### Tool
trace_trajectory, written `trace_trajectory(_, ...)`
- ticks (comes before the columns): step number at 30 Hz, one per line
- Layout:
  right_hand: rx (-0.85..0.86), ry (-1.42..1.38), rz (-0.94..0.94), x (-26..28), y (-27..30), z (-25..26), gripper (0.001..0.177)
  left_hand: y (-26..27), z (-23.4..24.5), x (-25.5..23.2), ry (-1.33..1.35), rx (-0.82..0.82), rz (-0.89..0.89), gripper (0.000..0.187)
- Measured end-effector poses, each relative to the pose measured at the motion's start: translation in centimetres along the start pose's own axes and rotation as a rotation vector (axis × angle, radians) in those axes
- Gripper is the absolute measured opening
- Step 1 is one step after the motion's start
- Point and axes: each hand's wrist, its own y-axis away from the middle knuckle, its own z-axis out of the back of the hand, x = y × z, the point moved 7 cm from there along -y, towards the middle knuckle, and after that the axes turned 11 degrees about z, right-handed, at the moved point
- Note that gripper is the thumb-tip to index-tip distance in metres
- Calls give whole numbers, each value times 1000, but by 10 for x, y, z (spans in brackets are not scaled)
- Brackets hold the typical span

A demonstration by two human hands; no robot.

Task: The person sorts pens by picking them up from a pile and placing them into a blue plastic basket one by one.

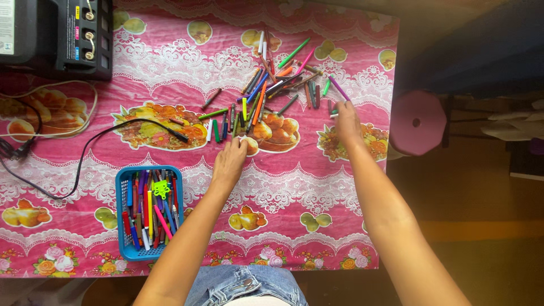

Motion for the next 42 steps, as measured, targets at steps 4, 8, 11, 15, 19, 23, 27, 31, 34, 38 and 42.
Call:
trace_trajectory(4,16,-49,86,29,13,9,24,4,-3,5,83,27,70,33)
trace_trajectory(8,165,-178,88,66,28,7,18,0,-11,15,105,44,107,29)
trace_trajectory(11,332,2,150,85,39,-5,12,0,-21,25,70,60,122,21)
trace_trajectory(15,392,104,403,119,58,-43,18,8,-30,35,29,50,129,15)
trace_trajectory(19,443,136,574,152,88,-81,19,24,-29,40,66,70,169,16)
trace_trajectory(23,458,121,606,177,105,-102,17,35,-22,47,143,131,291,28)
trace_trajectory(27,437,81,513,175,120,-109,15,37,-16,54,220,232,425,58)
trace_trajectory(31,265,-148,373,167,131,-100,21,46,-18,64,314,280,575,73)
trace_trajectory(34,257,-261,124,149,147,-105,25,63,-31,73,400,308,599,67)
trace_trajectory(38,153,-256,-9,137,168,-109,30,83,-54,83,498,265,475,64)
trace_trajectory(42,109,-529,-177,143,193,-114,27,111,-77,90,786,470,512,58)
